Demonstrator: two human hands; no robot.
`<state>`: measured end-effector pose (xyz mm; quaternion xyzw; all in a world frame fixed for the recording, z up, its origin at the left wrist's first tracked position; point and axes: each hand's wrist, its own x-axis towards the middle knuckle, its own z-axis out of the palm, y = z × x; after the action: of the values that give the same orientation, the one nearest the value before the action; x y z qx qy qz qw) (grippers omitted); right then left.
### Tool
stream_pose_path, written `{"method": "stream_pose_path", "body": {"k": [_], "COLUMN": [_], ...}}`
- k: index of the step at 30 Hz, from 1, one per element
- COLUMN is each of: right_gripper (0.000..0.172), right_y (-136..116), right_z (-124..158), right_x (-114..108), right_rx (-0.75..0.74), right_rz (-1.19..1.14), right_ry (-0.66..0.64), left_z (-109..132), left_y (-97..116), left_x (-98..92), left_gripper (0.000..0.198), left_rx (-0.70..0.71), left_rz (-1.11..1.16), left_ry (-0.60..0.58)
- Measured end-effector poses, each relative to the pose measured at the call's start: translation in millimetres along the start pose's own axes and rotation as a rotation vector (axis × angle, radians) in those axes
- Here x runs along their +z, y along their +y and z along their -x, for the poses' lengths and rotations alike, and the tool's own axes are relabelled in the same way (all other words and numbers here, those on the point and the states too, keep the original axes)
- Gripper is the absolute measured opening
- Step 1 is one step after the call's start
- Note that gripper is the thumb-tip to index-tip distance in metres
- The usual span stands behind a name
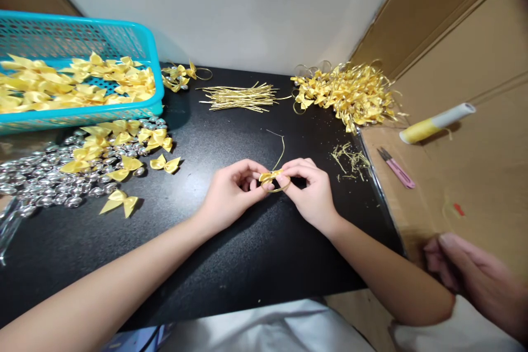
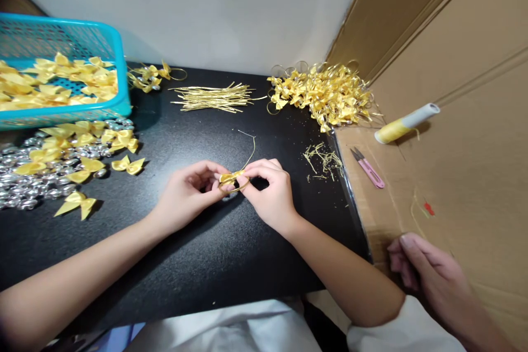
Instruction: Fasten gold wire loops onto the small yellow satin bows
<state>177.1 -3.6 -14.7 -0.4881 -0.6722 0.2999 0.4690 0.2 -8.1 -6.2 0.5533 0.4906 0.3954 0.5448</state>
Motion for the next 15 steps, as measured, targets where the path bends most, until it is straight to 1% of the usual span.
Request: {"method": "stream_pose_path", "body": {"k": [4, 9, 12, 15], "right_gripper": [0.01, 0.011, 0.012, 0.012], "right_y": [-0.1, -2.6, -3.7, -3.7], "right_z": [1.1, 1.0, 0.9, 1.1], "right_x": [1.2, 1.6, 1.5, 1.3], "right_rx": [-0.029, -0.062, -0.063, -0.051], "right_rz": [0.016, 0.042, 0.028, 0.018], "right_ry": [0.011, 0.02, 0.033, 0.035], "left_z": [0.1, 0.0, -0.6, -1.7], "left_y": [0.4, -0.4, -1.5, -1.3], "left_x": [3.6, 4.0, 2.2, 0.7], "left_gripper": [0.021, 0.023, 0.025, 0.026], "left_rx": [0.023, 0.042, 0.059, 0.081], "left_rz": [-0.015, -0.114, -0.186, -0.247], "left_ry": [0.029, 0.069, 0.066, 0.032]}}
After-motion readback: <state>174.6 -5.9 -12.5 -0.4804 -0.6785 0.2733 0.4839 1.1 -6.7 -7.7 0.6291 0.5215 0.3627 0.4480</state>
